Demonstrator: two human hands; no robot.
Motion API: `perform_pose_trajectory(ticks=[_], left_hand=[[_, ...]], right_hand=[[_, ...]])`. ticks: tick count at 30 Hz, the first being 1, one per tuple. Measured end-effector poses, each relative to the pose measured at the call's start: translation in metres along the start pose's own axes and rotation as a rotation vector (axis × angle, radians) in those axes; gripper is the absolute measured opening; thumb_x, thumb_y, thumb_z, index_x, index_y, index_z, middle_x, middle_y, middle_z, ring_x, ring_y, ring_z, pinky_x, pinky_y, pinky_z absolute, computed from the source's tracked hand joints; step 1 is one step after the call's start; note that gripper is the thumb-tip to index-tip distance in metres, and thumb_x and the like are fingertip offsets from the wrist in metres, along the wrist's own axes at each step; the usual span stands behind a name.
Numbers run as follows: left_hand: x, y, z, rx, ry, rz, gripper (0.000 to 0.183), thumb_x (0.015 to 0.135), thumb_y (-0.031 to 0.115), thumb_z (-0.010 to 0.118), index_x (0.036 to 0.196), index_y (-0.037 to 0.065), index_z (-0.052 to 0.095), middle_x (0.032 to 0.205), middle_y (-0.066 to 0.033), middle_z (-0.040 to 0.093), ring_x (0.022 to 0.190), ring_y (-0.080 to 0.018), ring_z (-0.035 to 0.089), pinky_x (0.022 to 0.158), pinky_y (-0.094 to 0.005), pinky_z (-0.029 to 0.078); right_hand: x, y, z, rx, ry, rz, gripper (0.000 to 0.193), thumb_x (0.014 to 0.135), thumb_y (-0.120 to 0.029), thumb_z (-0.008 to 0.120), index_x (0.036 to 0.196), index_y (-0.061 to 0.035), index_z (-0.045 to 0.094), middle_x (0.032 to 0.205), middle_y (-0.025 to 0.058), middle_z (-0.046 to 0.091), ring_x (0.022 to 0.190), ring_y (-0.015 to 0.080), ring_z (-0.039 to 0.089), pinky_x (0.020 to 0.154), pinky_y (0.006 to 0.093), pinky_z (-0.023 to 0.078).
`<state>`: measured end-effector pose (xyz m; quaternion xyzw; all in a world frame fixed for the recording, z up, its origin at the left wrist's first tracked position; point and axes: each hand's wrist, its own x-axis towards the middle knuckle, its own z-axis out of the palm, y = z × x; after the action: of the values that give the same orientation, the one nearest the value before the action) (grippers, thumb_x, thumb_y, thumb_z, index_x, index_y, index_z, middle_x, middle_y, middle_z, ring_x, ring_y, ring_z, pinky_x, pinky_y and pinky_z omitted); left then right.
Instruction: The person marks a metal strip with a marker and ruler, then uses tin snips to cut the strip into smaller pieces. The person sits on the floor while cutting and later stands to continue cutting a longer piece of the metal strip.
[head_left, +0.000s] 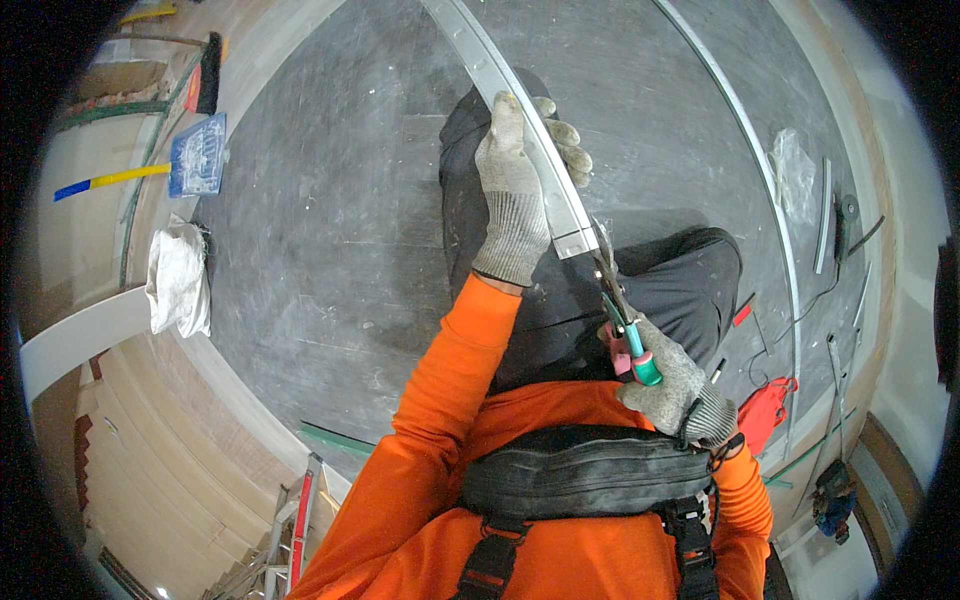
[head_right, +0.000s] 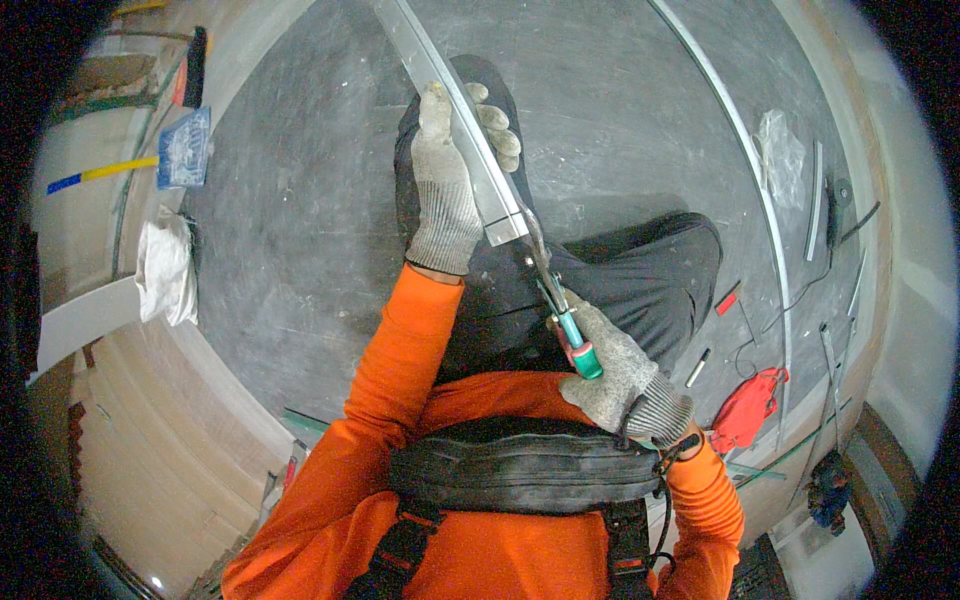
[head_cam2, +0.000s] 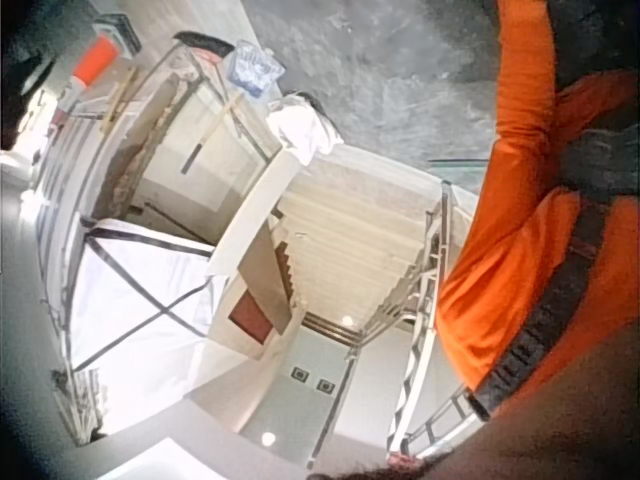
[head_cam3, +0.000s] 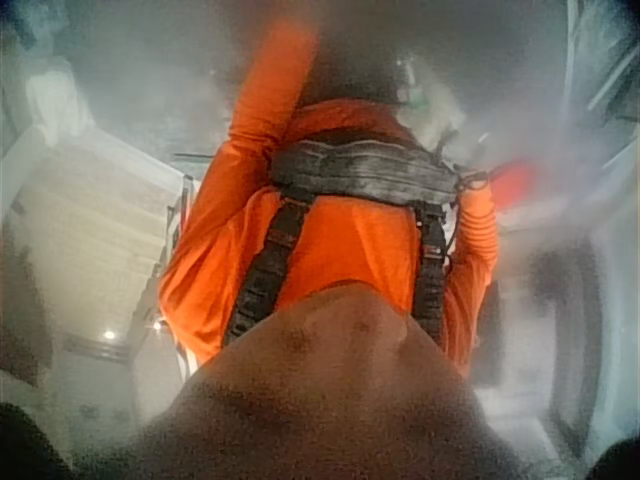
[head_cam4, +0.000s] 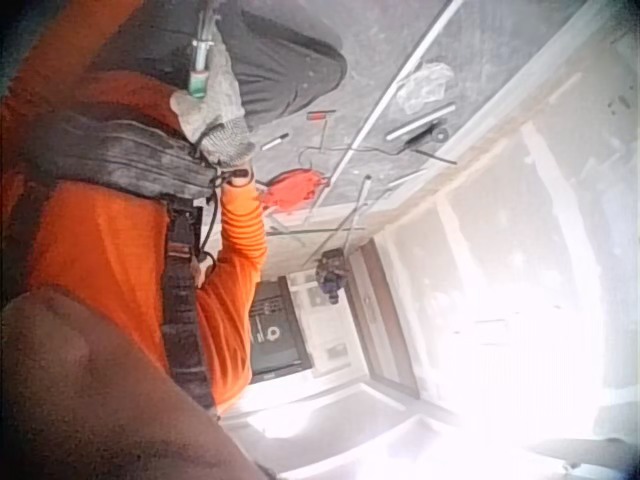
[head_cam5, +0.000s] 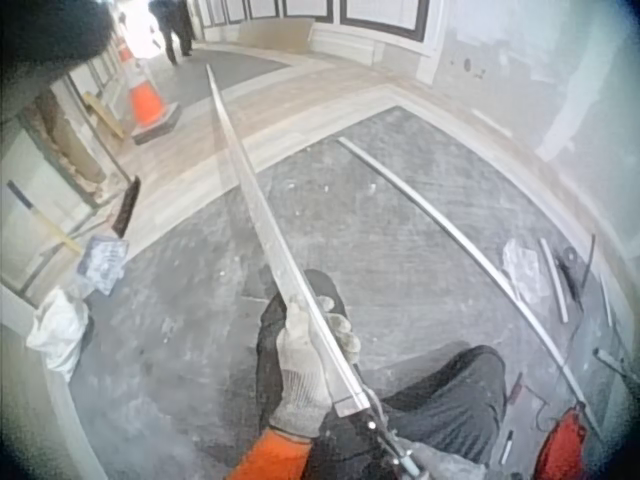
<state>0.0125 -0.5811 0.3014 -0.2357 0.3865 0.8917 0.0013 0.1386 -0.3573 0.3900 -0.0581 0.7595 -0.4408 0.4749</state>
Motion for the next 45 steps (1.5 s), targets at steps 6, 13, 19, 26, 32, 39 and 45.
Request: perform_pose_trajectory(ticks=[6, 13, 19, 26, 32, 39, 45], left_hand=[[0.001, 0.0, 0.0, 0.0, 0.011, -0.022, 0.058, 0.108, 0.06, 0.046, 0.115, 0.004, 0.059, 0.081, -0.0091, 0.067, 0.061, -0.0201, 0.067, 0.053, -0.0332, 0.055], [0.002, -0.003, -0.003, -0.007, 0.016, -0.024, 0.059, 0.108, 0.061, 0.044, 0.115, 0.005, 0.059, 0.081, -0.0075, 0.068, 0.063, -0.0196, 0.067, 0.054, -0.0328, 0.055], [0.003, -0.003, -0.003, -0.015, -0.002, -0.005, 0.059, 0.108, 0.061, 0.044, 0.115, 0.005, 0.06, 0.079, -0.0071, 0.068, 0.062, -0.0193, 0.067, 0.053, -0.0321, 0.055], [0.003, -0.003, 0.002, 0.032, 0.035, -0.013, 0.057, 0.108, 0.059, 0.045, 0.114, 0.005, 0.061, 0.079, -0.0073, 0.068, 0.06, -0.0191, 0.066, 0.052, -0.0322, 0.055], [0.0, -0.003, 0.001, 0.055, 0.067, 0.002, 0.058, 0.108, 0.059, 0.046, 0.114, 0.004, 0.061, 0.079, -0.0077, 0.068, 0.06, -0.0192, 0.066, 0.053, -0.0323, 0.055], [0.003, -0.007, 0.0, 0.024, 0.035, -0.004, 0.059, 0.108, 0.061, 0.045, 0.114, 0.004, 0.061, 0.078, -0.0077, 0.068, 0.06, -0.0194, 0.067, 0.052, -0.0321, 0.055], [0.002, -0.007, 0.0, 0.019, 0.046, -0.006, 0.06, 0.107, 0.061, 0.046, 0.115, 0.003, 0.06, 0.077, -0.0076, 0.067, 0.059, -0.0195, 0.067, 0.051, -0.0324, 0.055]], right_hand=[[-0.002, 0.005, 0.002, -0.018, 0.014, 0.016, 0.092, 0.076, -0.002, 0.076, 0.159, -0.0046, 0.035, 0.141, 0.0203, 0.058, 0.132, 0.036, 0.058, 0.11, 0.0398, 0.046], [-0.006, 0.006, 0.008, 0.087, 0.019, 0.012, 0.091, 0.076, 0.0, 0.073, 0.159, -0.0079, 0.037, 0.124, 0.0106, 0.063, 0.101, 0.021, 0.061, 0.094, 0.0337, 0.053], [-0.002, -0.002, 0.007, 0.151, 0.022, 0.066, 0.08, 0.074, 0.005, 0.07, 0.15, -0.0069, 0.046, 0.11, 0.0039, 0.06, 0.095, 0.0171, 0.058, 0.094, 0.033, 0.051], [-0.001, 0.001, 0.008, 0.106, 0.039, 0.062, 0.085, 0.076, 0.003, 0.07, 0.155, -0.0069, 0.041, 0.126, 0.0142, 0.062, 0.116, 0.0265, 0.062, 0.105, 0.0359, 0.048], [0.002, 0.008, 0.016, 0.073, 0.086, 0.052, 0.08, 0.078, 0.005, 0.068, 0.153, -0.0068, 0.042, 0.123, 0.0142, 0.065, 0.113, 0.0297, 0.066, 0.101, 0.0376, 0.051], [0.008, 0.026, 0.027, 0.184, 0.144, -0.017, 0.055, 0.08, 0.005, 0.065, 0.132, -0.007, 0.05, 0.098, 0.0086, 0.06, 0.089, 0.0274, 0.063, 0.084, 0.037, 0.053], [0.007, 0.005, 0.021, 0.098, 0.154, -0.006, 0.048, 0.082, 0.003, 0.065, 0.127, -0.0072, 0.052, 0.095, 0.0091, 0.061, 0.087, 0.0283, 0.064, 0.081, 0.038, 0.053]])
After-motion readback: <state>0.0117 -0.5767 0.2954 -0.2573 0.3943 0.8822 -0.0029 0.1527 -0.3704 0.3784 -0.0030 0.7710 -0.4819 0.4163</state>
